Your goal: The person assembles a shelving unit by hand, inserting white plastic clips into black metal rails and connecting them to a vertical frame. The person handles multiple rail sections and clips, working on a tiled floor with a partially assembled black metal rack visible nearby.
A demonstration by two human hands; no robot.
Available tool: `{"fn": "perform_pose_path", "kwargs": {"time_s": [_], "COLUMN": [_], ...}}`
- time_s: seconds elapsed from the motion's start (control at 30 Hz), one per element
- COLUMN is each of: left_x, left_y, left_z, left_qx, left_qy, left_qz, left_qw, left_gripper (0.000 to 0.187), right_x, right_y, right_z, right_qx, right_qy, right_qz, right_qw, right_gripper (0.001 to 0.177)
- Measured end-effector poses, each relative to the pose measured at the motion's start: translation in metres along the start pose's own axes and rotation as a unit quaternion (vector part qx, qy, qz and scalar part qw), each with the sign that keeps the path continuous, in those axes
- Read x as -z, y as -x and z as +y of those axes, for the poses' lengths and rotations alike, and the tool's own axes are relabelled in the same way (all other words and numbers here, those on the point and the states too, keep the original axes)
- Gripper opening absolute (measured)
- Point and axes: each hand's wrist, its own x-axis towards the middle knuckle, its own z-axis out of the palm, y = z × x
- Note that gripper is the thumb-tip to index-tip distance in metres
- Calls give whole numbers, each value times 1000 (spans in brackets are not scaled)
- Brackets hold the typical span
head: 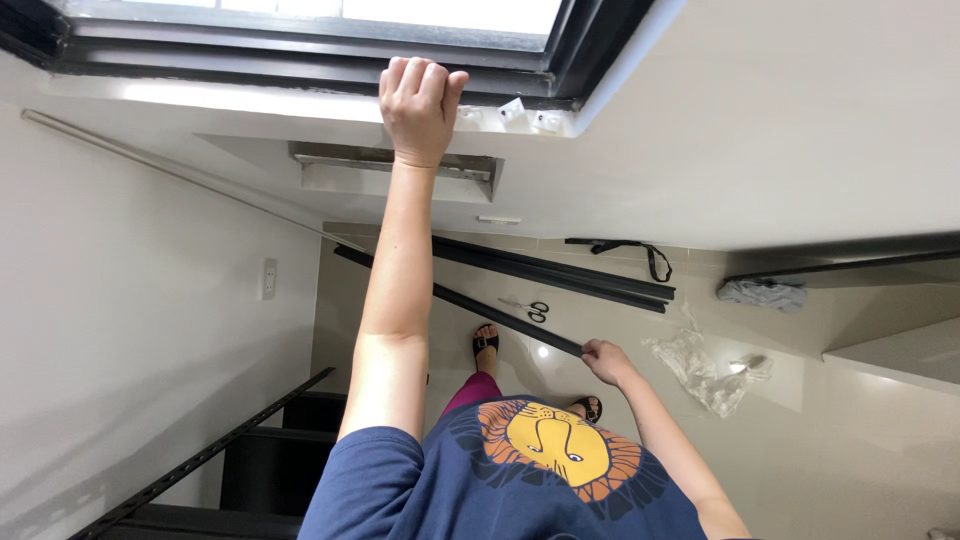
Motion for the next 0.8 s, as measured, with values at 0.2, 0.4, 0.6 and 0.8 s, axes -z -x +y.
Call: {"fn": "perform_pose_path", "kwargs": {"time_s": [0.2, 0.4, 0.6, 0.8], "left_x": [5, 1, -4, -12], "left_y": [-7, -1, 4, 12], "left_z": [5, 4, 2, -4], "left_qx": [9, 27, 32, 132], "left_qy": [29, 36, -12, 51], "left_qz": [13, 29, 66, 127], "left_qw": [999, 999, 997, 982], "left_gripper": [37, 30, 36, 60], "right_x": [-6, -8, -3, -1], "right_y": [-11, 0, 16, 20], "right_z": [-14, -8, 7, 12], "right_qx": [-24, -31, -75, -114], "right_qy": [-25, -15, 5, -2], "right_qz": [-7, -6, -9, -19], "right_qw": [999, 999, 997, 993], "right_gripper": [32, 32, 35, 35]}}
